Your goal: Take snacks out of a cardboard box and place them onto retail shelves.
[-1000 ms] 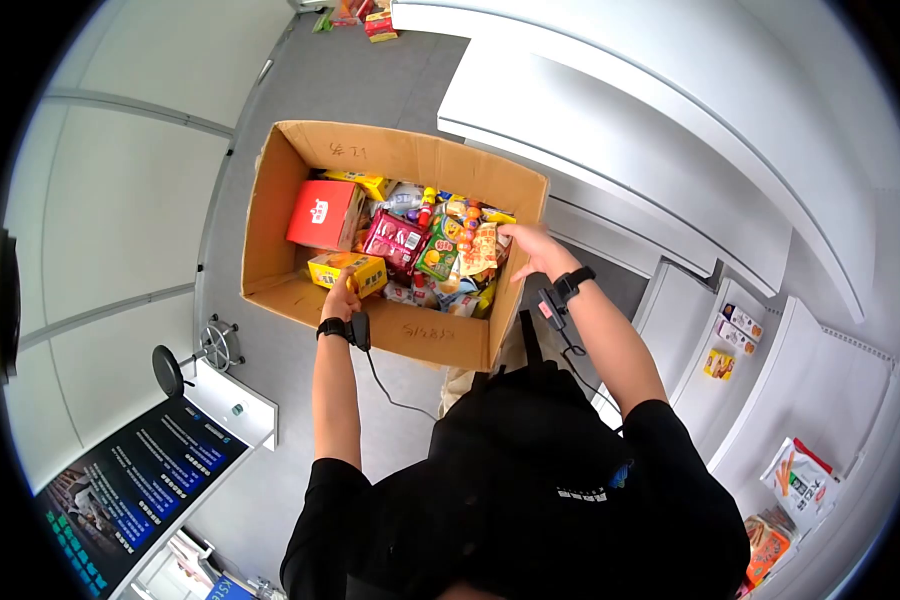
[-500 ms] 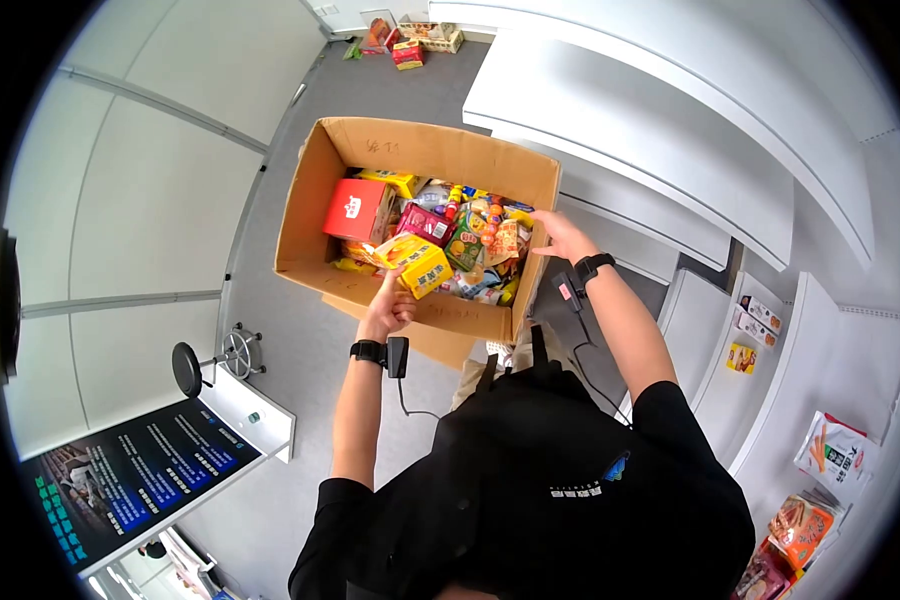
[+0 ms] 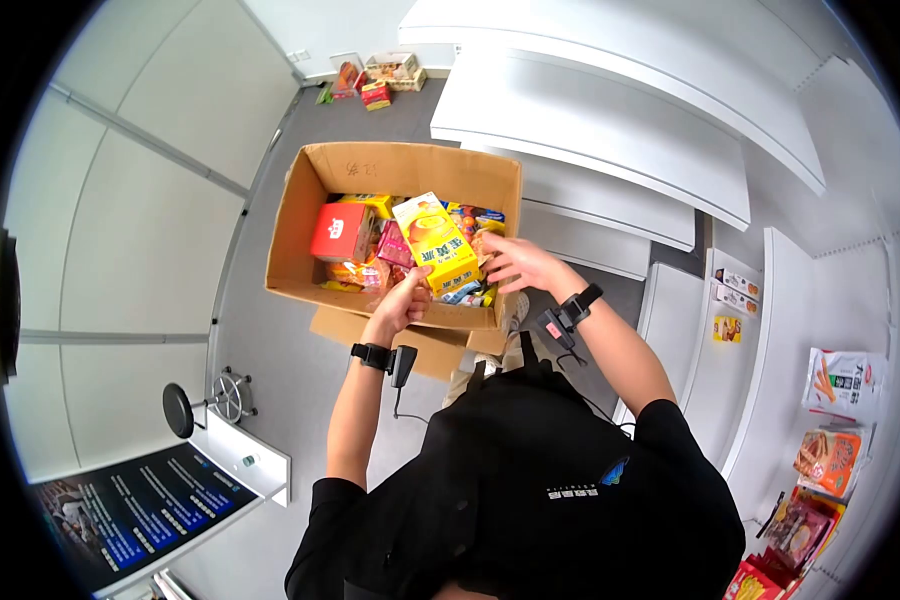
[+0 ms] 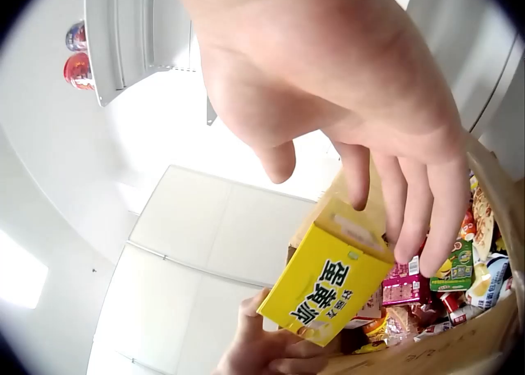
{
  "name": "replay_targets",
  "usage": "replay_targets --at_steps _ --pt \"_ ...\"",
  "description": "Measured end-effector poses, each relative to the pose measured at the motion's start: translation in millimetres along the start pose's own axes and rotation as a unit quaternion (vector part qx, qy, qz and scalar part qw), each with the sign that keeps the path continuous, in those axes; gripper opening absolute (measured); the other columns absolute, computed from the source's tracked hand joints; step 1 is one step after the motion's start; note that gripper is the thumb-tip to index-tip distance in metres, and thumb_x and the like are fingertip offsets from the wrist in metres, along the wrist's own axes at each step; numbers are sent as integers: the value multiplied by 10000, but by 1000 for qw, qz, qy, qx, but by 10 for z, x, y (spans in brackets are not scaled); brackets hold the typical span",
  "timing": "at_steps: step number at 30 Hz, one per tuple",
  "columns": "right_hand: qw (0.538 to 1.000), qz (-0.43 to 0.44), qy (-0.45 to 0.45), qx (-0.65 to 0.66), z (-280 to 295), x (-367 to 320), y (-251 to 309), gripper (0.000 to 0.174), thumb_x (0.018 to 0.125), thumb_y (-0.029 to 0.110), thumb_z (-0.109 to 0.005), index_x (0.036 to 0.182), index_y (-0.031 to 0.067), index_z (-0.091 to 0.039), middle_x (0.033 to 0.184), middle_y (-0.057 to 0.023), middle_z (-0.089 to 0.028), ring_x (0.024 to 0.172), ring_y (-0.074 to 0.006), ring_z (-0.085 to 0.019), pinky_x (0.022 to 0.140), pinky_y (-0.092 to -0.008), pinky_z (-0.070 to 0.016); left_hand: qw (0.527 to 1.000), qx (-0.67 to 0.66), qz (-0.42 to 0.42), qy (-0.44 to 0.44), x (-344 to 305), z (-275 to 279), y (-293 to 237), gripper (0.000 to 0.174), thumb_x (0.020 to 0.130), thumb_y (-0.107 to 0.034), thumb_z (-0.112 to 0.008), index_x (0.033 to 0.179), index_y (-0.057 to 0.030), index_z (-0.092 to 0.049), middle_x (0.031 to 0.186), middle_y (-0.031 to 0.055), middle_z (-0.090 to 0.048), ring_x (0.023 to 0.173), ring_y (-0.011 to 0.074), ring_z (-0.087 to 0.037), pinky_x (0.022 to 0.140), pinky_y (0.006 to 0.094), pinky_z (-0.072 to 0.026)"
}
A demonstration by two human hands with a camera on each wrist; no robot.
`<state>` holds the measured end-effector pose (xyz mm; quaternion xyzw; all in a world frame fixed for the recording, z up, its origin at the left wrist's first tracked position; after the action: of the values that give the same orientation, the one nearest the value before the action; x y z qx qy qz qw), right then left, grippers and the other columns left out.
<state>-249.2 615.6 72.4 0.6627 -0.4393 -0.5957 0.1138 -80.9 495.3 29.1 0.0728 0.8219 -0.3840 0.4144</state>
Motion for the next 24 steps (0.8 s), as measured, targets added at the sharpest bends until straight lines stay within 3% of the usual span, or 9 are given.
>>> replay_targets --at_steps 2,7,11,16,24 --pt "1000 -4 5 8 -82 -108 -15 776 803 608 -531 1306 41 -364 1148 -197 -486 1012 -292 -559 816 -446 -490 999 24 -9 19 13 -122 -28 339 802 -421 -614 705 -185 -392 520 -112 -239 396 21 -208 376 206 -129" --pt "999 17 -28 -20 3 -388 -132 784 808 558 -563 1355 66 -289 1224 -201 -426 989 -282 -575 799 -412 -502 995 52 -11 79 105 -446 -24 403 831 -409 -581 613 -215 -303 505 -109 -213 388 26 -190 372 214 -113" --pt "997 43 -50 35 248 -583 -326 737 806 474 -611 1336 59 -310 1124 -178 -510 972 -254 -578 818 -382 -490 990 105 7 91 174 -782 12 418 818 -428 -584 604 -215 -296 519 -101 -216 407 32 -183 390 216 -123" --pt "984 72 -99 131 664 -824 -628 693 787 458 -634 1298 75 -364 1075 -149 -528 928 -219 -578 798 -362 -494 978 142 34 147 365 -1330 135 296 825 -376 -599 745 -178 -394 544 -106 -258 414 17 -197 379 201 -137" --pt "953 98 -167 234 1343 -1434 -1085 633 780 446 -644 1234 64 -423 1015 -109 -536 890 -204 -573 786 -351 -493 950 226 88 199 700 -2230 451 316 816 -404 -597 777 -152 -409 580 -91 -273 430 20 -201 384 200 -154"
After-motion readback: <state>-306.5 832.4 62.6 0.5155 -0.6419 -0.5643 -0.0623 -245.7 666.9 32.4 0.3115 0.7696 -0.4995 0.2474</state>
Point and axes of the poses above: each hand's wrist, its own x-axis towards the middle knuckle, its own z-axis out of the back of the hand, y = z × x, the point moved 8 cm from there along x, towards the middle knuckle
